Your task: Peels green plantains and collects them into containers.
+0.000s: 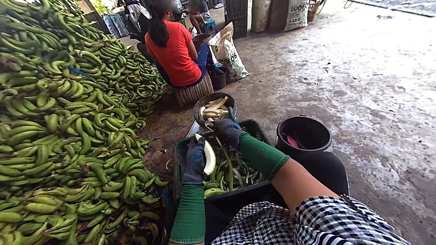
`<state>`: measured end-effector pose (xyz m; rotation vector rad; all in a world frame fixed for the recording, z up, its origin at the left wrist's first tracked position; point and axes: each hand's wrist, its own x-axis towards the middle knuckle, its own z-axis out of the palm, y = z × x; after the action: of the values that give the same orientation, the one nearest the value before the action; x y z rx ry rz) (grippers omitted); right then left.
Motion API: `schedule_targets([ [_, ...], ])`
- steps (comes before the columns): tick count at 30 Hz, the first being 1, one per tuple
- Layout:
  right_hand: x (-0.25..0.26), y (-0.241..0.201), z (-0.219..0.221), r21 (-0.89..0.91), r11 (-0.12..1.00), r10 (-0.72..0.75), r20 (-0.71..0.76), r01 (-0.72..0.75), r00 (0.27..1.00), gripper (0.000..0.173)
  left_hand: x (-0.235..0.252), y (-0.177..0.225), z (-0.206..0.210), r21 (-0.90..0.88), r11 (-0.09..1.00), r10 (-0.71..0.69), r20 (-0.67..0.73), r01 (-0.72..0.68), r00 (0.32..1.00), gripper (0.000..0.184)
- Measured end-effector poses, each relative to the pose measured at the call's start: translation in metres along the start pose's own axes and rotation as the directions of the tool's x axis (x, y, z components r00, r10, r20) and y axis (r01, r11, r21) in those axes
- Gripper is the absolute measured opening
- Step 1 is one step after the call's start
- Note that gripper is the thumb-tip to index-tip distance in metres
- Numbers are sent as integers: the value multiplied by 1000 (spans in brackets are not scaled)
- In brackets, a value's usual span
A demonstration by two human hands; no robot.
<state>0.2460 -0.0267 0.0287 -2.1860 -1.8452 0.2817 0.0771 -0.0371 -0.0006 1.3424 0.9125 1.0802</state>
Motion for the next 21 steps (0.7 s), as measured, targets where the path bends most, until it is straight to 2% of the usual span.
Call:
schedule_targets([
  [3,-13,-5,12,85,996,3,55,-7,999,37,31,-30,-16,-203,975,40,-241,-91,970,37],
  [6,-27,-16,35,128,991,-37,74,28,997,44,41,-33,-23,-402,895,43,-350,-192,936,35],
  [11,-46,-38,51,204,979,-29,75,13,997,43,39,-29,-19,-391,885,-7,-553,-252,833,38],
  [13,-47,-44,50,222,975,-3,89,-17,996,42,36,-32,-18,-377,892,-1,-552,-249,834,38],
  [14,-47,-46,48,222,975,9,109,-33,994,44,33,-32,-18,-388,894,-8,-515,-225,857,39],
  [17,-40,-43,47,162,987,-22,113,4,993,55,21,-29,-14,-438,887,0,-315,-145,949,41],
  [19,-32,-38,52,81,994,-79,84,72,993,56,13,-24,-10,-399,914,-14,-223,-78,975,46],
  [21,-27,-35,53,58,994,-93,69,89,993,47,11,-25,-10,-277,959,-11,-238,-57,971,50],
])
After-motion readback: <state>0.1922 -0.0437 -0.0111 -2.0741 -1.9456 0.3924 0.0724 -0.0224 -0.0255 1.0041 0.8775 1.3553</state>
